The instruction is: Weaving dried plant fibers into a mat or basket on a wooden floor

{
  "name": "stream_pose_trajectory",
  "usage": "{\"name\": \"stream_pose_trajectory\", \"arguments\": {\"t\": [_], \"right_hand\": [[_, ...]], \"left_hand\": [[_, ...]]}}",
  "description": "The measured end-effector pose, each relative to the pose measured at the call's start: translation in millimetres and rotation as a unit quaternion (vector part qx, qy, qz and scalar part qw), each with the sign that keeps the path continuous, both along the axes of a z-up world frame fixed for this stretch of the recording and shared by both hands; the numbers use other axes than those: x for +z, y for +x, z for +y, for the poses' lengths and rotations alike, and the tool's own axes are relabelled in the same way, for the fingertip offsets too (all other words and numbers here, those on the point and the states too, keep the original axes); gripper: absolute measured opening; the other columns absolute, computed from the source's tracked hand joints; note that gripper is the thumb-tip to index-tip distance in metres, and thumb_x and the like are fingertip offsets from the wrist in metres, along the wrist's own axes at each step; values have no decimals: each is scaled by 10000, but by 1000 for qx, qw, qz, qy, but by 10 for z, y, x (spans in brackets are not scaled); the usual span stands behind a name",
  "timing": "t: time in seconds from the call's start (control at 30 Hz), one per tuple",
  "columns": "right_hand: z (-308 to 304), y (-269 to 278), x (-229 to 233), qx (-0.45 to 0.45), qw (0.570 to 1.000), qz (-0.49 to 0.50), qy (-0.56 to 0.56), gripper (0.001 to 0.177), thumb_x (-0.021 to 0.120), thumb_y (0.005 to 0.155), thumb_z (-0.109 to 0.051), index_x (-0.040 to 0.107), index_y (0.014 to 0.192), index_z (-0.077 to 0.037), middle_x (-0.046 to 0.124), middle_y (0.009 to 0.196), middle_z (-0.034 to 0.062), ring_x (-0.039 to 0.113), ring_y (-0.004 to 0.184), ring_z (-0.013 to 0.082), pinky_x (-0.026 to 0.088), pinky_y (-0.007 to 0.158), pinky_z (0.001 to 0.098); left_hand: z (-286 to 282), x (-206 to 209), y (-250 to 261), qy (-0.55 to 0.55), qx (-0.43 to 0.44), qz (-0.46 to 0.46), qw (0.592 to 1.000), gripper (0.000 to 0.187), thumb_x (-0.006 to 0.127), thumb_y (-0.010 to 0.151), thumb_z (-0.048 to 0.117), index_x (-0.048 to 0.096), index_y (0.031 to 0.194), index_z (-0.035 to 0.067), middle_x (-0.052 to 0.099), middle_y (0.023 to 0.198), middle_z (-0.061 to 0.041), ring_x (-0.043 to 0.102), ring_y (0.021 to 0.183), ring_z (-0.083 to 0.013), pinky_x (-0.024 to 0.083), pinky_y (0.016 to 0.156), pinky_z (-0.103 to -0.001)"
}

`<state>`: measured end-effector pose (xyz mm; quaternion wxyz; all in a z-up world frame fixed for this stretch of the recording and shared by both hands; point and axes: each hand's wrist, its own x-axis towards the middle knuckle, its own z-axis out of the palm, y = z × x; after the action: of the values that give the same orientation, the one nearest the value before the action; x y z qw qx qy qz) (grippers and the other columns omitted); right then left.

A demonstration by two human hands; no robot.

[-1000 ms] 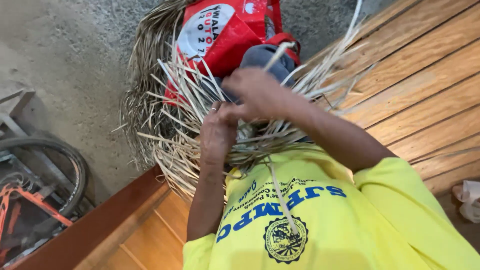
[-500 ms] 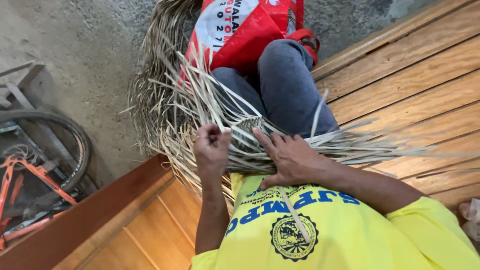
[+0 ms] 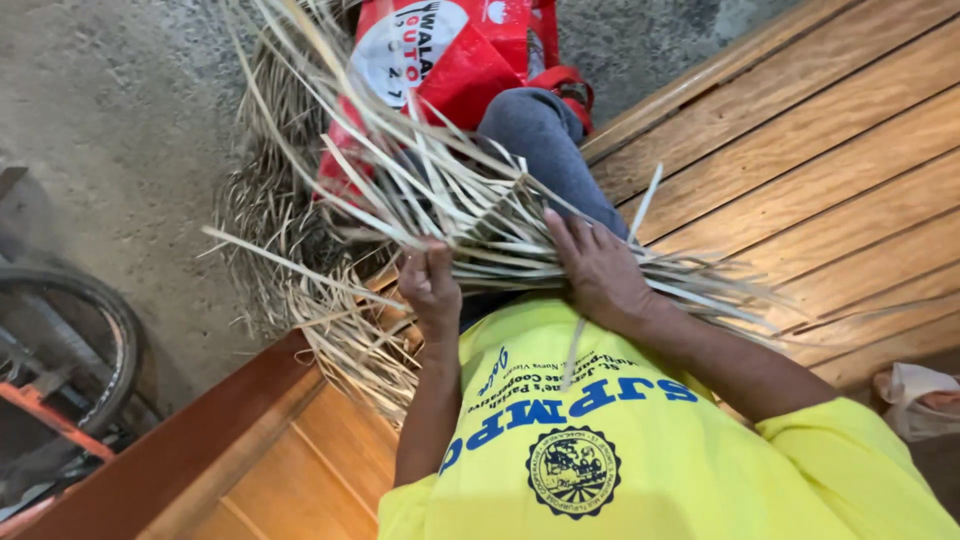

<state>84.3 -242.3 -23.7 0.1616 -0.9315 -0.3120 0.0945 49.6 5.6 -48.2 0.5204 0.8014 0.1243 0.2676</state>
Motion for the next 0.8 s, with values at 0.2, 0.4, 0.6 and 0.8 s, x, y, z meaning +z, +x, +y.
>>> {"name": "stream_pose_trajectory", "arguments": {"t": [0.2, 0.4, 0.6, 0.8], "right_hand": [[-1306, -199, -557, 5, 986, 164, -7, 762, 774, 610, -253, 583, 1337, -132, 686, 1020, 131, 670, 961, 397, 549, 800, 516], [-2761, -569, -813, -31, 886, 300, -352, 470, 635, 799, -408, 664, 1264, -344, 771, 1096, -3, 737, 922, 310, 581, 788, 451], [-3995, 63, -994, -161, 854, 424, -253, 844, 832, 799, -370, 485, 1525, -115, 598, 1475, 101, 596, 1302, 304, 483, 1100, 423], [-3689, 1239, -1028, -116, 973, 200, 24, 383, 377, 1339, -87, 596, 1424, 215, 644, 1313, 329, 610, 1088, 429, 461, 1043, 479]], "left_hand": [[-27, -123, -95, 37, 130, 88, 987, 318, 599, 1049, 255, 657, 790, 79, 585, 631, -180, 622, 640, -419, 501, 635, -342], [-45, -88, -132, 6, 38, 84, 996, 295, 633, 1018, 310, 728, 959, 36, 712, 768, -31, 545, 557, -117, 459, 548, -279], [63, 544, 32, 109, -109, -28, 988, 183, 748, 908, 76, 643, 762, 42, 489, 601, -39, 399, 512, -222, 444, 622, -384], [-68, 416, 101, 88, -63, 51, 993, 238, 681, 955, 232, 685, 902, 1, 692, 808, -76, 606, 694, -244, 484, 783, -353]]}}
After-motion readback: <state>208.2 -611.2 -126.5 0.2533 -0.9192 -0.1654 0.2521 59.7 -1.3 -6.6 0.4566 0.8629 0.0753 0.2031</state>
